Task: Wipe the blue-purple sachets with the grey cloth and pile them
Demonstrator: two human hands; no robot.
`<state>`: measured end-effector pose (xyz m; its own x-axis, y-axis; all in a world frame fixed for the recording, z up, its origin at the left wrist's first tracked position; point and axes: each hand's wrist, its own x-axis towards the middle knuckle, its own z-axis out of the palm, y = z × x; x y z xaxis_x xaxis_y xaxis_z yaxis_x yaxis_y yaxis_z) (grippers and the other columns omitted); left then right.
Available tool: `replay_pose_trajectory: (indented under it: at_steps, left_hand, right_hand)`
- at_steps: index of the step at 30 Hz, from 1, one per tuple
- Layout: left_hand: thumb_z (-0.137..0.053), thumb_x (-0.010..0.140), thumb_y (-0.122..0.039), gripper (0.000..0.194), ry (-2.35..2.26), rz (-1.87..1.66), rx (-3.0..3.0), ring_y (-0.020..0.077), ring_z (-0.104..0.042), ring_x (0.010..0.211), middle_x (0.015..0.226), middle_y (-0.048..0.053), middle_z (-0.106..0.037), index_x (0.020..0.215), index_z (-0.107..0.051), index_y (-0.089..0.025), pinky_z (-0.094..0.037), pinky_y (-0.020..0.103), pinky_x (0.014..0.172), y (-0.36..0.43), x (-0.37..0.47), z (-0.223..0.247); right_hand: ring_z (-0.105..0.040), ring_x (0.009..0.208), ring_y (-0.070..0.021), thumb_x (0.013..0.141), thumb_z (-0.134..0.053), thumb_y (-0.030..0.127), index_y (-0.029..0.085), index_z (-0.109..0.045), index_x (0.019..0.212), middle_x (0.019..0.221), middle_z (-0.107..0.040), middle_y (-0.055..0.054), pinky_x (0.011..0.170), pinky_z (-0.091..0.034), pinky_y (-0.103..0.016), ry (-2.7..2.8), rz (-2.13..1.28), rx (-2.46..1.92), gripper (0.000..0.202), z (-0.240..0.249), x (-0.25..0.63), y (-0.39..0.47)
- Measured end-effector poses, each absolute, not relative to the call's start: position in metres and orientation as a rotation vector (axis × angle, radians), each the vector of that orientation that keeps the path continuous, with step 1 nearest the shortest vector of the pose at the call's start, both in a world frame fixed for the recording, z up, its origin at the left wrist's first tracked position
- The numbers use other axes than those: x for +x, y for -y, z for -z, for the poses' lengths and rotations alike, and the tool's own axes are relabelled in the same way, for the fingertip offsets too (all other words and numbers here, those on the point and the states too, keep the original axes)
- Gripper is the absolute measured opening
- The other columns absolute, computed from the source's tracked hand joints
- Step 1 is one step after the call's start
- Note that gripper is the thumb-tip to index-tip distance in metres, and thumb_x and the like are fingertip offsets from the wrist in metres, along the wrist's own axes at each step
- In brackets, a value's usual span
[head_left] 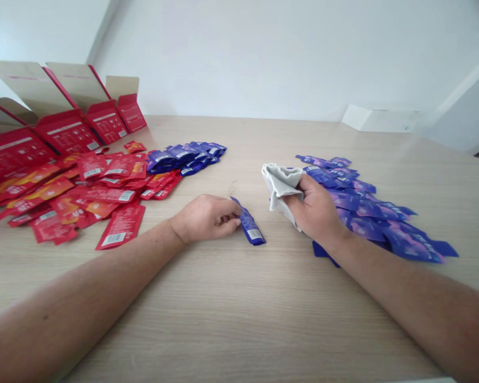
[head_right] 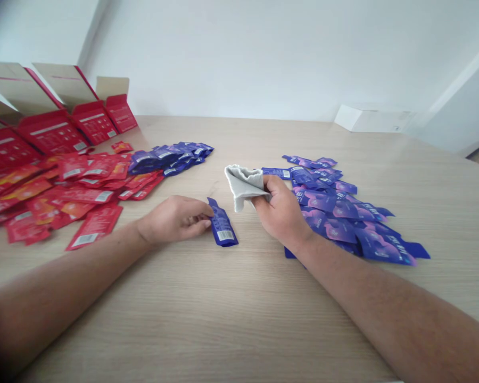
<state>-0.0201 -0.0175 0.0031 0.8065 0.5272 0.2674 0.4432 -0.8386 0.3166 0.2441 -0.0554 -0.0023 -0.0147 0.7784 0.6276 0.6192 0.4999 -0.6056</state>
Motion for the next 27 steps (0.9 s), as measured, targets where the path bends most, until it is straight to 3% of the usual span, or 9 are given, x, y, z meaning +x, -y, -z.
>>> replay_pose_trajectory:
  at_steps: [6,8,13,17,20,23,27]
  left_hand:
    - [-0.061,0.085,-0.035,0.018,-0.962,-0.513,2.218,0.0099,-0.058,0.055,0.066,-0.001,-0.063,0.08,-0.061,-0.018,-0.042,0.02,0.05,0.012,-0.011,0.012]
    - [-0.062,0.083,-0.031,0.015,-1.007,-0.45,2.021,0.0102,-0.058,0.051,0.065,-0.003,-0.062,0.09,-0.059,-0.019,-0.043,0.02,0.046,0.011,-0.007,0.014]
    - [-0.069,0.076,-0.03,0.041,-1.075,-0.285,1.695,0.0149,-0.064,0.054,0.066,-0.001,-0.066,0.113,-0.057,-0.017,-0.049,0.023,0.046,0.014,-0.002,0.005]
    - [-0.067,0.076,-0.031,0.021,-1.112,-0.209,1.689,0.0139,-0.063,0.058,0.068,0.002,-0.067,0.09,-0.066,-0.015,-0.051,0.023,0.05,0.02,0.001,-0.007]
    - [-0.062,0.076,-0.029,0.013,-1.131,-0.152,1.758,0.0118,-0.058,0.05,0.058,0.0,-0.063,0.073,-0.065,-0.017,-0.044,0.021,0.045,0.025,0.002,-0.01]
    - [-0.058,0.072,-0.021,0.007,-1.144,-0.124,1.79,0.0101,-0.054,0.045,0.053,-0.002,-0.061,0.07,-0.065,-0.018,-0.039,0.019,0.042,0.026,0.003,-0.006]
    - [-0.058,0.076,-0.028,0.014,-1.15,-0.171,1.796,0.0097,-0.052,0.043,0.054,-0.002,-0.061,0.073,-0.067,-0.018,-0.038,0.02,0.041,0.024,0.003,0.003]
  right_hand:
    - [-0.06,0.089,-0.019,0.088,-0.063,0.022,0.023,-0.062,0.097,0.095,-0.065,-0.002,0.08,-0.047,-0.033,1.848,-0.127,-1.127,0.009,0.003,0.238,0.062]
    - [-0.057,0.082,-0.0175,0.088,-0.062,0.022,0.022,-0.06,0.094,0.088,-0.062,-0.001,0.074,-0.045,-0.031,1.886,-0.093,-1.101,0.005,0.003,0.236,0.064]
    - [-0.055,0.083,-0.0175,0.089,-0.059,0.019,0.021,-0.059,0.094,0.089,-0.061,-0.002,0.074,-0.044,-0.031,1.954,-0.078,-1.035,0.005,0.005,0.234,0.065]
    - [-0.058,0.09,-0.0197,0.088,-0.057,0.015,0.022,-0.06,0.101,0.095,-0.063,-0.004,0.081,-0.046,-0.035,2.008,-0.085,-0.974,0.015,0.005,0.234,0.066]
    - [-0.058,0.095,-0.0202,0.088,-0.055,0.011,0.022,-0.061,0.107,0.1,-0.064,-0.005,0.086,-0.047,-0.037,2.105,-0.119,-0.91,0.023,0.007,0.233,0.068]
    - [-0.058,0.1,-0.0217,0.087,-0.055,0.007,0.02,-0.063,0.112,0.105,-0.064,-0.008,0.09,-0.048,-0.039,2.242,-0.125,-0.902,0.03,0.013,0.23,0.07]
    - [-0.058,0.101,-0.0229,0.088,-0.054,0.007,0.02,-0.065,0.112,0.104,-0.065,-0.009,0.09,-0.049,-0.04,2.43,-0.122,-0.879,0.029,0.019,0.215,0.083]
